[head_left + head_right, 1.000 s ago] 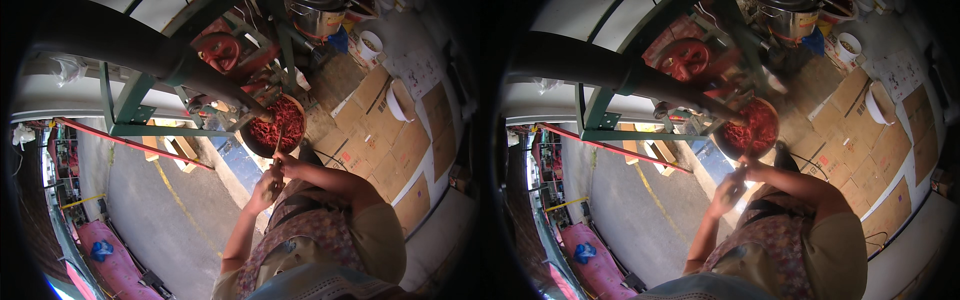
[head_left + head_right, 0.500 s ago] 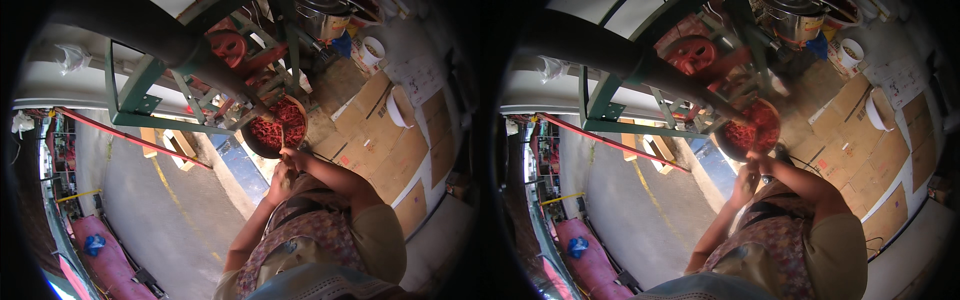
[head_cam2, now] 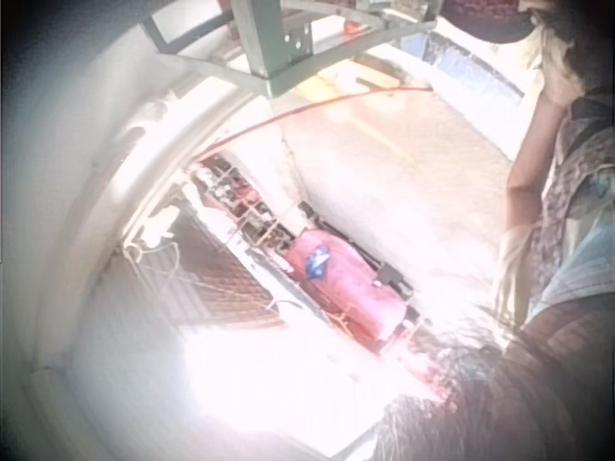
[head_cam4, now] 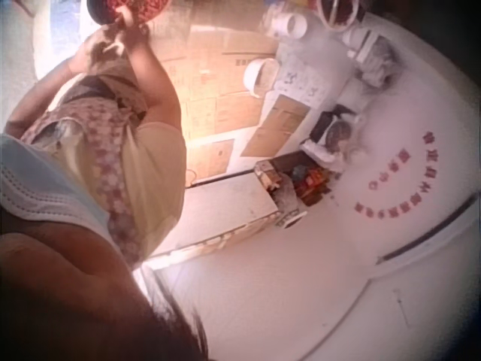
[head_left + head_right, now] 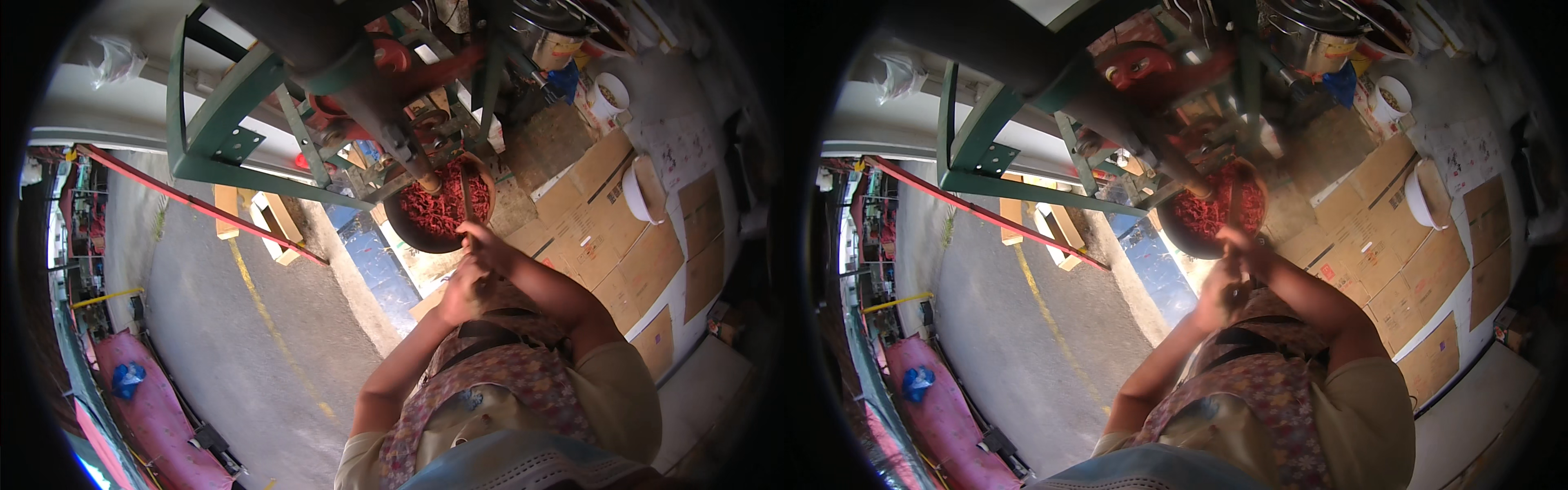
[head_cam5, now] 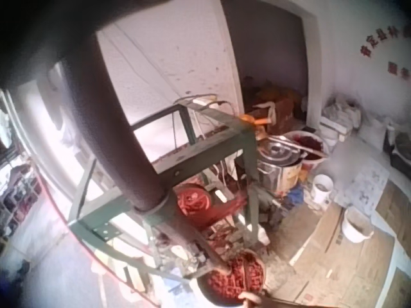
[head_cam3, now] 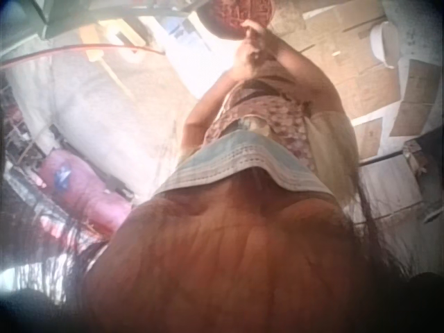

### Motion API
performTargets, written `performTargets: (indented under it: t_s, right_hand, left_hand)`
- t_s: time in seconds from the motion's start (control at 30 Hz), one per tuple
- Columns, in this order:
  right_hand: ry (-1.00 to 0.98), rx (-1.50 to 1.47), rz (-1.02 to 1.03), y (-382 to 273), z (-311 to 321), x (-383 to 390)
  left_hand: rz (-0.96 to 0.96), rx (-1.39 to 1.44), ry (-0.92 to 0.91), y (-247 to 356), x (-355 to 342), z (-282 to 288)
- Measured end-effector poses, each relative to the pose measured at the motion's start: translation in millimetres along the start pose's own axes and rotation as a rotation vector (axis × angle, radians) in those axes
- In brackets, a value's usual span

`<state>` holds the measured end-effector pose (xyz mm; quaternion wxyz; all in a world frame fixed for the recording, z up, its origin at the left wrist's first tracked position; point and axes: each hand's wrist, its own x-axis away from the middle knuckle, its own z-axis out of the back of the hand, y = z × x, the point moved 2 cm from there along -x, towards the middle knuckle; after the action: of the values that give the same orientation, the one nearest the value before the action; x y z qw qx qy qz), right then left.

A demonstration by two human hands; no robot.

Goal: The person operates a manual grinder by turning a crank and uses a wooden stick to push red chilies into the machine. The chilies are processed and collected in a bowl below.

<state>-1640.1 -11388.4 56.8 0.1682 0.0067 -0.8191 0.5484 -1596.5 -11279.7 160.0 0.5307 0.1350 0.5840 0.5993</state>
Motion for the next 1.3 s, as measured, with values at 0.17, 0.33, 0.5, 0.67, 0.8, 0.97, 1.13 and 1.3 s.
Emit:
performTargets:
  t_s: [0.17, 0.33, 0.5, 0.67, 0.8, 0.97, 1.13, 1.3]
  right_hand:
    - [-0.273, 0.140, 0.352, 4.7, -39.6, 7.3]
    - [-0.149, -0.442, -0.127, 3.9, -40.5, 25.7]
    - [-0.034, -0.249, -0.237, 10.3, -30.0, 63.3]
    - [0.144, -0.514, -0.313, 39.2, -15.0, 50.1]
    - [0.122, -0.636, -0.300, 89.6, -14.7, -0.5]
    - [-0.152, -0.640, -0.351, 134.1, -37.8, -39.0]
    - [0.076, -0.759, -0.494, 102.3, -34.9, -22.4]
    - [-0.022, -1.113, -0.627, 62.3, -30.9, 14.3]
  left_hand:
    - [0.067, -0.064, 0.034, 30.0, 26.8, 27.7]
    - [0.104, 0.018, -0.004, 44.3, 17.9, 26.1]
    - [-0.024, 0.255, -0.051, 60.7, 15.5, 29.6]
    - [0.187, 0.162, -0.218, 41.4, 10.6, 22.0]
    - [0.291, 0.163, -0.138, 35.2, 13.6, 37.8]
    - [0.176, 0.078, -0.122, 43.9, 24.6, 65.5]
    - [0.188, 0.100, -0.203, 44.1, 21.2, 51.2]
    - [0.146, 0.171, -0.275, 61.5, 16.2, 47.5]
